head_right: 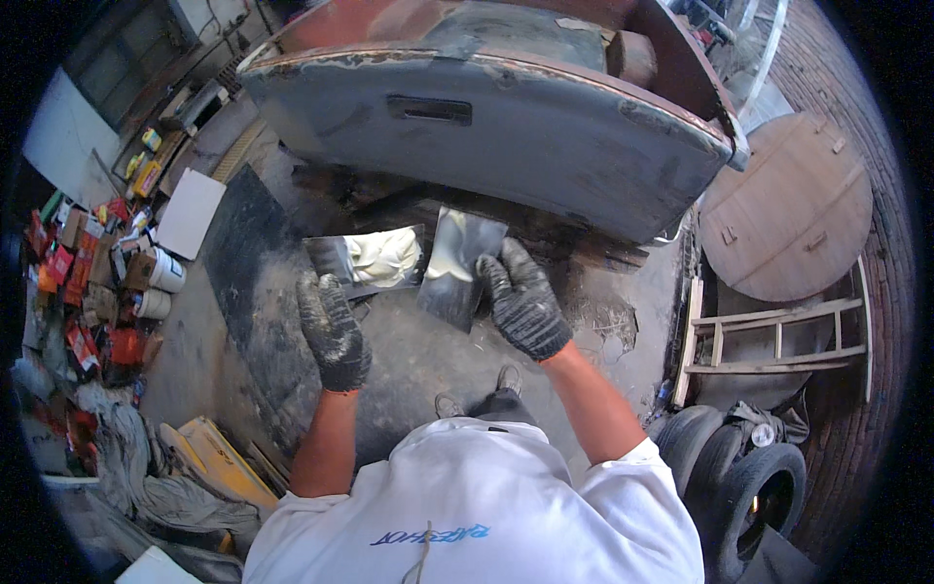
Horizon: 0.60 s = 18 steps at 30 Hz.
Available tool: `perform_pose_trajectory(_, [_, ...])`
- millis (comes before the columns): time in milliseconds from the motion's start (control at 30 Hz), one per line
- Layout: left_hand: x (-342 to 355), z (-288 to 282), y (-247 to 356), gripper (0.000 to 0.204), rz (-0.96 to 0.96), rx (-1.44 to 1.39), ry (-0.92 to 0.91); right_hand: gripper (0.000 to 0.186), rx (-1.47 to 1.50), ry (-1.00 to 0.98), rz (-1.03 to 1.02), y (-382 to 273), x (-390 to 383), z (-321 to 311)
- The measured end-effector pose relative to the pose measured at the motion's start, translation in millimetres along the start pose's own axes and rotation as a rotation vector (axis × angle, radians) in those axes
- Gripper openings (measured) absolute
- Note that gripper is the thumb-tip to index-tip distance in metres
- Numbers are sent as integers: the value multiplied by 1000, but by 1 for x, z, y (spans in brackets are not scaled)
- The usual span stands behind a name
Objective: The person applies body filler to a car door using a putty knife, spreading and smoothing the compound across the surface. The person repeatedly scoops filler onto the knife and works it into the panel, focusing on different areas of the door.
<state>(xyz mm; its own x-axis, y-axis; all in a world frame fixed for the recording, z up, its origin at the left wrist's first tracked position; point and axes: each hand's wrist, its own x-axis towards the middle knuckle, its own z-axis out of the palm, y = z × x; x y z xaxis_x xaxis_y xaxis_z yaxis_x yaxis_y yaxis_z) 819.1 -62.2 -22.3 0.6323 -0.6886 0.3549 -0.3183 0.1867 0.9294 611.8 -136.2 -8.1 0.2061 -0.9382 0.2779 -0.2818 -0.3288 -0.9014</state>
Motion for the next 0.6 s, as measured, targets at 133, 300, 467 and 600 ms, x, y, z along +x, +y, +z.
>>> perform_pose_trajectory(133, [-10,-1,3,27,174,257,-103,23,173,-282,442,-5,0,19])
perform_pose_trajectory(300, [-7,-4,7,27,326,331,-310,25,40,-291,337,-9,8,31])
perform_pose_trajectory(467, [0,-8,7,35,729,501,-354,31,2,-290,174,5,17,45])
perform_pose_trajectory(600, [-5,-24,5,33,406,491,-455,33,309,-57,428,3,28,50])
